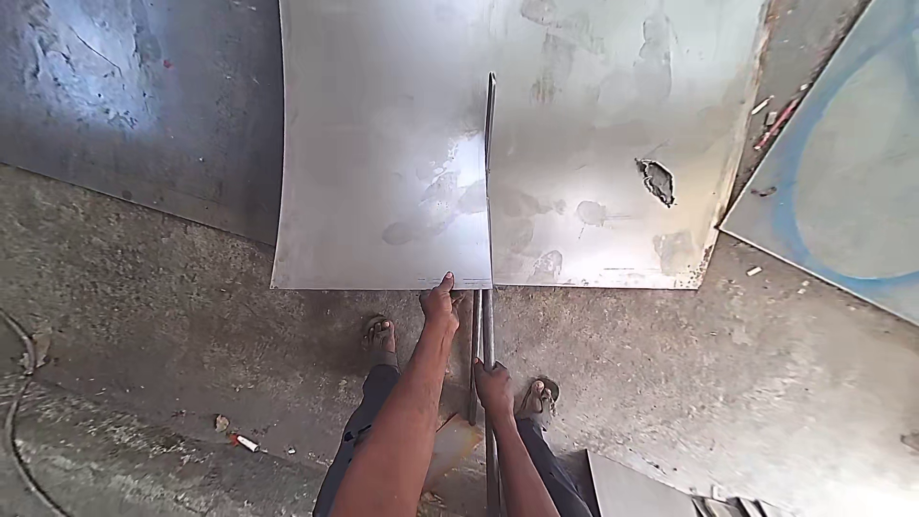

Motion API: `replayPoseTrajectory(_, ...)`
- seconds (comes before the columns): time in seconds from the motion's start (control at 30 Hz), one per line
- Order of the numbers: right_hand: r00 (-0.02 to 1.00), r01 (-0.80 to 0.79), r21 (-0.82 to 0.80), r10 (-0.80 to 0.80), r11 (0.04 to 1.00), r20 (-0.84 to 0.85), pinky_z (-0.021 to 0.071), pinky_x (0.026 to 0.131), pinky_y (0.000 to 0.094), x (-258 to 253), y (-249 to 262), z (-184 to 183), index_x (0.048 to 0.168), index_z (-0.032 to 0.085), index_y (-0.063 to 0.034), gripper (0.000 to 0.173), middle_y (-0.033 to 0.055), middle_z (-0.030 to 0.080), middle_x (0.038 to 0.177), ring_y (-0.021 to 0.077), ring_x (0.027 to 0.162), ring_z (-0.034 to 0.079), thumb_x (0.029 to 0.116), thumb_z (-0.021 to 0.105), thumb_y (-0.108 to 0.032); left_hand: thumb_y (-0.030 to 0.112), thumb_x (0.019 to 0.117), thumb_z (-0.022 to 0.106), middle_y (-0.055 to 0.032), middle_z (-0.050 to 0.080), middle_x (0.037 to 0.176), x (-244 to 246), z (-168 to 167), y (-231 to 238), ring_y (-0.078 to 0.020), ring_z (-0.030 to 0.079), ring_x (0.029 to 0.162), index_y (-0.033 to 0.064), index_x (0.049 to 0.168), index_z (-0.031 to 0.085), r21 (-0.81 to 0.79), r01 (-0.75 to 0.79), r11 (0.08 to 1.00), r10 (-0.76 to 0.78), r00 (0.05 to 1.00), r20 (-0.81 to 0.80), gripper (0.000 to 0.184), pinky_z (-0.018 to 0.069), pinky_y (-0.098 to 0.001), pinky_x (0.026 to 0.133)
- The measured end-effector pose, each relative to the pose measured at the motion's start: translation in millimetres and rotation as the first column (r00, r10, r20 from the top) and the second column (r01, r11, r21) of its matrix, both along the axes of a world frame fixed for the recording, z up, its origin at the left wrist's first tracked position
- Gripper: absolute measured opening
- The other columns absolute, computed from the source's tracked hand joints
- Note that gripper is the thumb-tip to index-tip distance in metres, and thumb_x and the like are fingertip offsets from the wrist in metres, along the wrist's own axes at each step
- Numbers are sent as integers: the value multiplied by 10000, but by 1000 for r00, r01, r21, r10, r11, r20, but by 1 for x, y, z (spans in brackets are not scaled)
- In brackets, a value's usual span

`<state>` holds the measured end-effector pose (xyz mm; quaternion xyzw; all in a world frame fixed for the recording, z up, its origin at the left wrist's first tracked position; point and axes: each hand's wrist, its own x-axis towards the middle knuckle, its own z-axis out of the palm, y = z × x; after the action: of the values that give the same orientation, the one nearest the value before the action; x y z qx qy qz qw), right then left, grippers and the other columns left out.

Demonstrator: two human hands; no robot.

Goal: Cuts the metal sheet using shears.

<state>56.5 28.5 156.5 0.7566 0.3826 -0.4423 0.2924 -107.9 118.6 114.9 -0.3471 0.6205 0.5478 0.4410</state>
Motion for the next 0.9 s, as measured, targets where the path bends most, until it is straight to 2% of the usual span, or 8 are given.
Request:
replayPoseTrajectory(0.13,1000,-2,27,2,1000,1,536,726,570,-8,4,-15,1011,711,-76,475,169,698,866,352,836,690,989,618,-541,91,995,662,-221,667,1060,-8,-1,11,-269,707,780,-11,1326,507,-1,20,1000,-20,1000,1,379,628,-405,698)
replayPoseTrajectory(0.23,1000,17,-20,-17,1000,3,537,764,575,-6,-8,-8,1047,705,-69,478,177,702,908,356,884,692,999,609,-535,107,996,665,-199,663,1065,4,-3,-5,-265,687,780,23,1316,532,-12,38,999,-38,999,8,356,608,-408,689)
replayPoseTrajectory(0.33,1000,13,16,-13,1000,-10,540,743,569,-15,-8,-42,988,714,-77,427,160,708,878,341,863,700,1005,599,-487,118,997,664,-204,663,1076,-8,-16,1,-272,694,790,24,1316,536,-7,47,999,-47,999,-1,356,614,-416,692)
replayPoseTrajectory(0.53,1000,20,32,-20,999,-2,537,711,560,-9,-10,-41,933,712,-74,411,151,696,834,328,815,694,991,620,-470,104,1010,645,-240,679,1066,-6,-17,-2,-287,726,786,-36,1349,488,-20,68,997,-67,997,45,399,638,-405,701)
replayPoseTrajectory(0.63,1000,1,78,0,997,-14,534,692,569,-4,-23,-87,894,710,-76,388,148,689,805,333,796,692,983,625,-444,111,1001,662,-228,689,1029,-2,-35,-5,-278,720,754,-33,1302,530,-37,87,996,-87,996,1,359,633,-395,680)
replayPoseTrajectory(0.73,999,-43,96,42,995,6,553,738,574,-19,-31,-108,922,717,-73,392,159,716,860,345,859,714,994,597,-439,155,1004,667,-202,675,1017,-14,-49,-9,-255,686,764,2,1294,551,-64,116,991,-114,993,34,347,606,-382,681)
replayPoseTrajectory(0.8,999,-40,74,39,996,25,544,742,584,-12,-37,-96,926,717,-72,397,164,714,872,345,865,711,993,601,-446,173,1033,623,-201,672,1032,-11,-43,-23,-247,698,786,-2,1321,519,-83,158,984,-144,978,148,353,610,-365,694)
replayPoseTrajectory(0.9,999,-34,73,33,997,22,536,746,594,-20,-24,-106,917,717,-68,414,172,714,887,351,875,706,994,610,-461,139,1061,567,-198,676,1061,-17,-41,-30,-239,720,821,-19,1321,503,-71,271,960,-255,950,179,311,623,-356,711)
